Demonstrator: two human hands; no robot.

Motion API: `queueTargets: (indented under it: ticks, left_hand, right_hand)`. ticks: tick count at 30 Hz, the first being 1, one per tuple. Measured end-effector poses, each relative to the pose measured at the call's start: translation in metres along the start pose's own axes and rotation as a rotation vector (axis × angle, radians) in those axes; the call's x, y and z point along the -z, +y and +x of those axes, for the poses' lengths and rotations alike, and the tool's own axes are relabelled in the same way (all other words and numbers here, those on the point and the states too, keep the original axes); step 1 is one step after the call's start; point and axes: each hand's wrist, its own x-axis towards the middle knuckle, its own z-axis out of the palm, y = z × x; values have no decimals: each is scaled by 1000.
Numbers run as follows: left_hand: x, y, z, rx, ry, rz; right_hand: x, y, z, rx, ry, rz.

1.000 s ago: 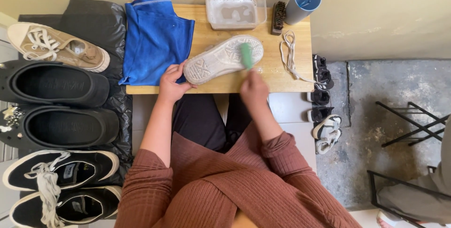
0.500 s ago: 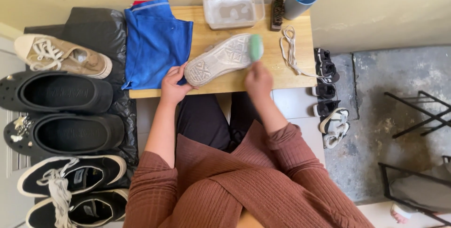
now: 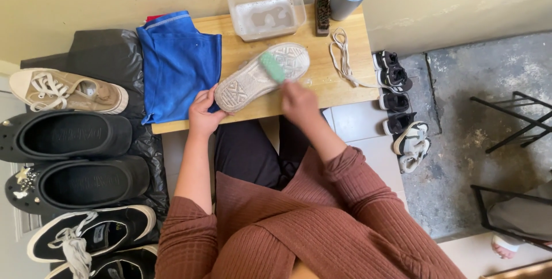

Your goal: The person scrubs the sole and upper of a single grey sneaker using a green brush and soapy water from a plastic container. They repeatedly dip the brush into the solution and scrub different parts of the shoe, including the sole, sides, and toe cap.

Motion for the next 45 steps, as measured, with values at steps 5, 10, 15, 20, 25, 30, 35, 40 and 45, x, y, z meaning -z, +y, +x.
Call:
queueTargets:
  ticks: [5,10,15,20,25,30,35,40,45]
  left_hand:
    - [-1,4,1,-10,5,-2]
    - [-2,-2,0,-15,-5,8]
    - [-4,4,0,6,22,-4]
    - [-1,-2,1,3,11,1]
    - [-3,1,1,17,15,8]
    - [-2,-3,-4,37,12,-32]
    - [-1,-2,-2,23,25,-36]
    - [-1,-7,-1,25,18,-54]
    - [-3,-6,-2,26,26,-61]
  right_hand:
    - [-25,32,6,-367,102,36]
    - [-2,-11,4,97,40,-41]
    - [-24,39,10,-328,137,2]
    - [-7,2,-9,-7,40,-4]
    - [-8,30,-4,-241,184,-19]
    - [23,-25,-25,135,63,-23]
    - [1,24,-13,-155,153,-3]
    - [16,4,-22,114,63,-111]
    - [8,27,-17,-155,146,-37]
